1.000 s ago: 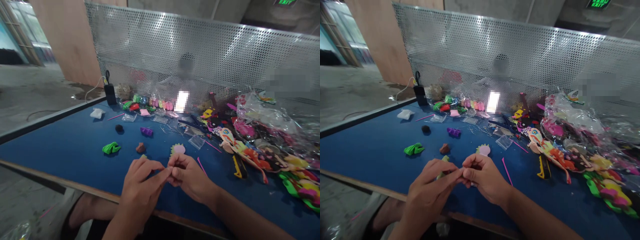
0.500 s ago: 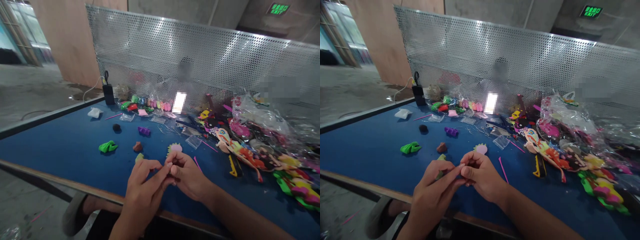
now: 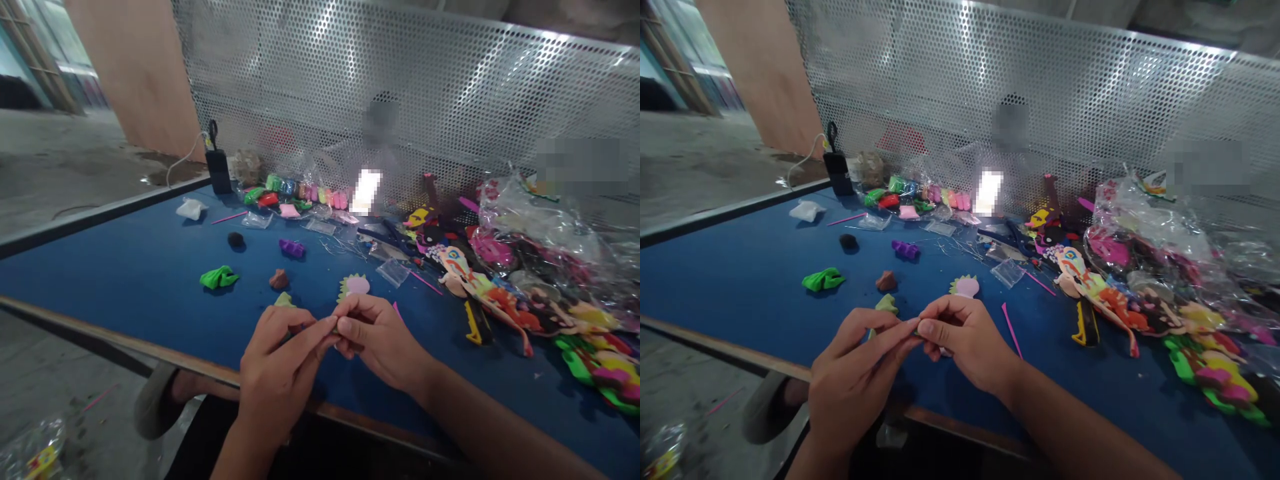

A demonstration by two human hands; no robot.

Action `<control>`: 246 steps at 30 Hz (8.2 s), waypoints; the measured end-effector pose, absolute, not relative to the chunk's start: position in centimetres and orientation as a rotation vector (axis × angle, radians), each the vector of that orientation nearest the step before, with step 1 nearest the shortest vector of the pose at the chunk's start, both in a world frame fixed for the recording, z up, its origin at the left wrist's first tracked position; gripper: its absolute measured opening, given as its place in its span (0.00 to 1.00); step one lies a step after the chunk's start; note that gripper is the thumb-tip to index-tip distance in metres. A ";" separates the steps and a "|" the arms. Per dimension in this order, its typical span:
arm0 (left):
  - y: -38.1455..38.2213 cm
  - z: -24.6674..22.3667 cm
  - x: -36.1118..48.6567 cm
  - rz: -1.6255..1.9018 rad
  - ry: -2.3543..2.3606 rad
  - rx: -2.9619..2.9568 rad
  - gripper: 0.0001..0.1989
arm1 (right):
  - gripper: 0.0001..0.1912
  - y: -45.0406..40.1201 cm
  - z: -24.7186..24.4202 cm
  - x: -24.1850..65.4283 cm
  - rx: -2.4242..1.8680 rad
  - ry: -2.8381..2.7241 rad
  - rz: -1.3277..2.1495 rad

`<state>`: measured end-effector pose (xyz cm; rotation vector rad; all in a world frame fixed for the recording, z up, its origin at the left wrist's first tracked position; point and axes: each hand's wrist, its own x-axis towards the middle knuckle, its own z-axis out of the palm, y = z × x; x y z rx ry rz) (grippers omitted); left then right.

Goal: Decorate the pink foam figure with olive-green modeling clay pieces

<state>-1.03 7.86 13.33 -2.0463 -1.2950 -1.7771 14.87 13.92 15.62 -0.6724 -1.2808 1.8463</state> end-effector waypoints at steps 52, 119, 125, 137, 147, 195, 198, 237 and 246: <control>7.9 13.8 -2.2 -1.992 -1.213 -2.246 0.07 | 0.22 14.1 16.2 15.1 -0.752 -1.429 2.096; 7.8 13.6 -2.0 -1.945 -1.401 -2.178 0.10 | 0.16 13.9 16.0 15.9 -0.768 -1.752 1.645; 7.8 13.6 -2.0 -1.953 -1.350 -2.213 0.11 | 0.15 13.9 16.0 15.9 -0.761 -1.780 1.627; 7.8 13.7 -1.9 -1.925 -1.368 -2.172 0.10 | 0.19 13.7 16.6 15.5 -0.770 -1.810 1.728; 7.5 13.5 -2.1 -1.977 -1.312 -2.268 0.15 | 0.17 13.8 16.6 15.6 -0.759 -1.803 1.645; 7.6 13.6 -2.1 -2.040 -1.318 -2.229 0.11 | 0.15 13.9 16.6 15.7 -0.714 -1.798 1.600; 7.5 13.4 -2.2 -2.049 -1.284 -2.259 0.12 | 0.15 13.9 16.5 15.7 -0.708 -1.771 1.609; 7.4 13.7 -2.2 -2.027 -1.257 -2.266 0.11 | 0.19 13.7 16.4 15.6 -0.737 -1.689 1.911; 7.0 13.3 -2.2 -2.044 -1.182 -2.379 0.20 | 0.16 13.9 15.9 15.7 -0.761 -1.538 1.962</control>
